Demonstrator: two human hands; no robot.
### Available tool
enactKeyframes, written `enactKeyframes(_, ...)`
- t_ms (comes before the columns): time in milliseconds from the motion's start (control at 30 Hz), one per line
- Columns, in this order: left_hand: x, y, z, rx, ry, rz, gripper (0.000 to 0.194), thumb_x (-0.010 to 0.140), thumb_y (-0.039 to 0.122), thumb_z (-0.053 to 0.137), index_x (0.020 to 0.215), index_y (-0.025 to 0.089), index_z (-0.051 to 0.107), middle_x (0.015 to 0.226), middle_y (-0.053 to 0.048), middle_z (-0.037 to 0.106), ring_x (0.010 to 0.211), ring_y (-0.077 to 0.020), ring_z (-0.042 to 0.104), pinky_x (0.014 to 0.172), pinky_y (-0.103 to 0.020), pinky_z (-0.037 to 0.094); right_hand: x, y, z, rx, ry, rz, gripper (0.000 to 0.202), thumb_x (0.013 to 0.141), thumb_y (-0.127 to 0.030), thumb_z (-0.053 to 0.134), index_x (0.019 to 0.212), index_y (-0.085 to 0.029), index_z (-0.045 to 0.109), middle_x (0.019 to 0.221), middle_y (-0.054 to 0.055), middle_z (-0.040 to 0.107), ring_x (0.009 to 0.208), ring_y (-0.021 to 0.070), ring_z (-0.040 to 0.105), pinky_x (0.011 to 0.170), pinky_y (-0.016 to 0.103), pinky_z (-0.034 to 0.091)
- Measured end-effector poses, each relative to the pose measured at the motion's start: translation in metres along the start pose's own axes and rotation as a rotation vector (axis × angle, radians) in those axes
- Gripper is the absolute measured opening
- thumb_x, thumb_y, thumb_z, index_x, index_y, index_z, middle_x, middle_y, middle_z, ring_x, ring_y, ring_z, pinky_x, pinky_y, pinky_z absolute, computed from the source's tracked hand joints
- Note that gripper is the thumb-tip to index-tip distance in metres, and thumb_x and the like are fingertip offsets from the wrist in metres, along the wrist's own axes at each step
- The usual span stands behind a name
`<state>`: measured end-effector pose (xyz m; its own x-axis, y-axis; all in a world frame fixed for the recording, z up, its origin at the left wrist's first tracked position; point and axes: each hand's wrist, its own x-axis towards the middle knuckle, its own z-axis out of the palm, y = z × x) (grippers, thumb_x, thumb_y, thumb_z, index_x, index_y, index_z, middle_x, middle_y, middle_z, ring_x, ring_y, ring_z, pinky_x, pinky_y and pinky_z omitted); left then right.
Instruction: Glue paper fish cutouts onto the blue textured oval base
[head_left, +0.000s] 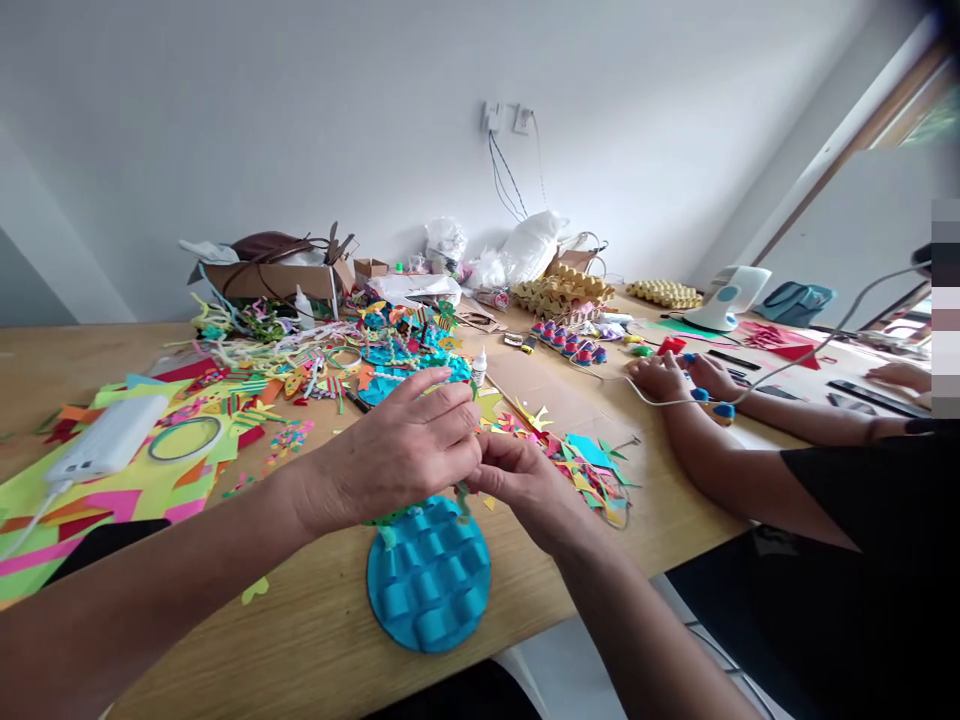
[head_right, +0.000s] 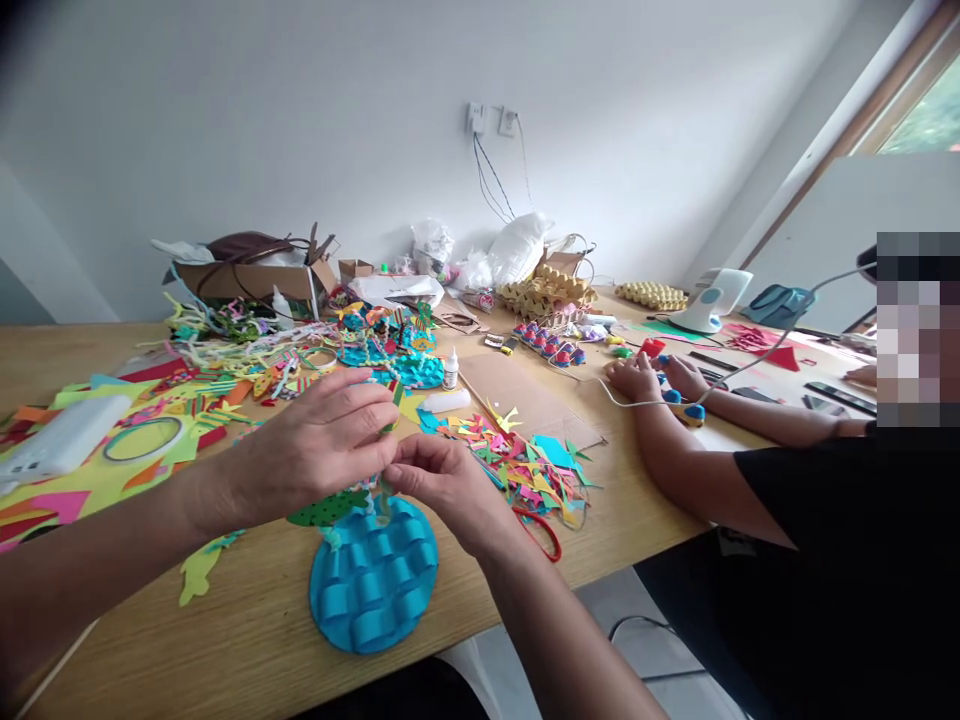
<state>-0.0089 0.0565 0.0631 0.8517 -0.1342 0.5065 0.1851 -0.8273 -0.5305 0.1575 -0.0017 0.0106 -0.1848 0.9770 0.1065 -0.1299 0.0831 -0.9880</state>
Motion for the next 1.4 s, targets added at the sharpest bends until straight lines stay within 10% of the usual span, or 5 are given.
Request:
enactKeyframes(333, -0.003, 0.028, -0.01, -0.022, 0.039, -0.009, 0.022, 0.088, 0.012, 0.041, 0.097, 0.017, 0.061, 0.106, -0.008, 0.061, 0.11, -0.023, 0.049, 0.1, -0.046, 0.035, -0.02, 0.019, 0.006, 0.037, 0.04, -0.047, 0.029, 0.063, -0.042, 0.071, 0.067, -0.016, 0.059, 0.064, -0.003, 0.055, 0.063, 0.0108, 0.048, 0.064, 0.024, 0.04)
enactKeyframes(500, -0.026, 0.057, -0.022, -0.347, 0.185, -0.446, 0.032, 0.085, 0.014, 0.045, 0.115, 0.024, 0.053, 0.104, -0.006, 0.061, 0.1, -0.0196, 0.056, 0.088, -0.029, 0.046, -0.026, 0.037, -0.001, -0.001, 0.087, -0.032, 0.028, 0.067, -0.042, 0.068, 0.07, -0.016, 0.057, 0.063, -0.003, 0.051, 0.06, 0.0092, 0.045, 0.058, 0.021, 0.036)
enactKeyframes(867, -0.055, 0.113, 0.049, -0.917, 0.204, -0.976, 0.021, 0.074, 0.018, 0.052, 0.093, 0.026, 0.056, 0.071, -0.002, 0.062, 0.056, -0.0144, 0.062, 0.049, -0.019, 0.053, -0.029, 0.061, -0.015, -0.001, 0.029, 0.013, 0.028, 0.065, -0.044, 0.069, 0.071, -0.018, 0.059, 0.067, -0.002, 0.055, 0.066, 0.0121, 0.049, 0.066, 0.025, 0.038)
enactKeyframes(1200, -0.076, 0.161, 0.069, -0.731, -0.039, -0.787, 0.029, 0.08, 0.01, 0.037, 0.087, 0.023, 0.061, 0.079, -0.006, 0.064, 0.071, -0.0187, 0.063, 0.062, -0.029, 0.053, -0.01, 0.067, -0.039, -0.072, -0.027, 0.073, 0.026, 0.069, -0.041, 0.064, 0.07, -0.016, 0.055, 0.055, -0.004, 0.054, 0.048, 0.0073, 0.046, 0.047, 0.02, 0.034)
enactKeyframes(1400, -0.073, 0.161, 0.062, -0.705, 0.014, -0.727, 0.029, 0.084, 0.013, 0.034, 0.083, 0.022, 0.061, 0.072, -0.004, 0.063, 0.064, -0.0165, 0.062, 0.057, -0.024, 0.053, -0.003, 0.075, -0.039, -0.164, -0.035, 0.081, 0.018, 0.068, -0.031, 0.065, 0.07, -0.015, 0.059, 0.062, -0.002, 0.058, 0.058, 0.0092, 0.051, 0.056, 0.022, 0.04)
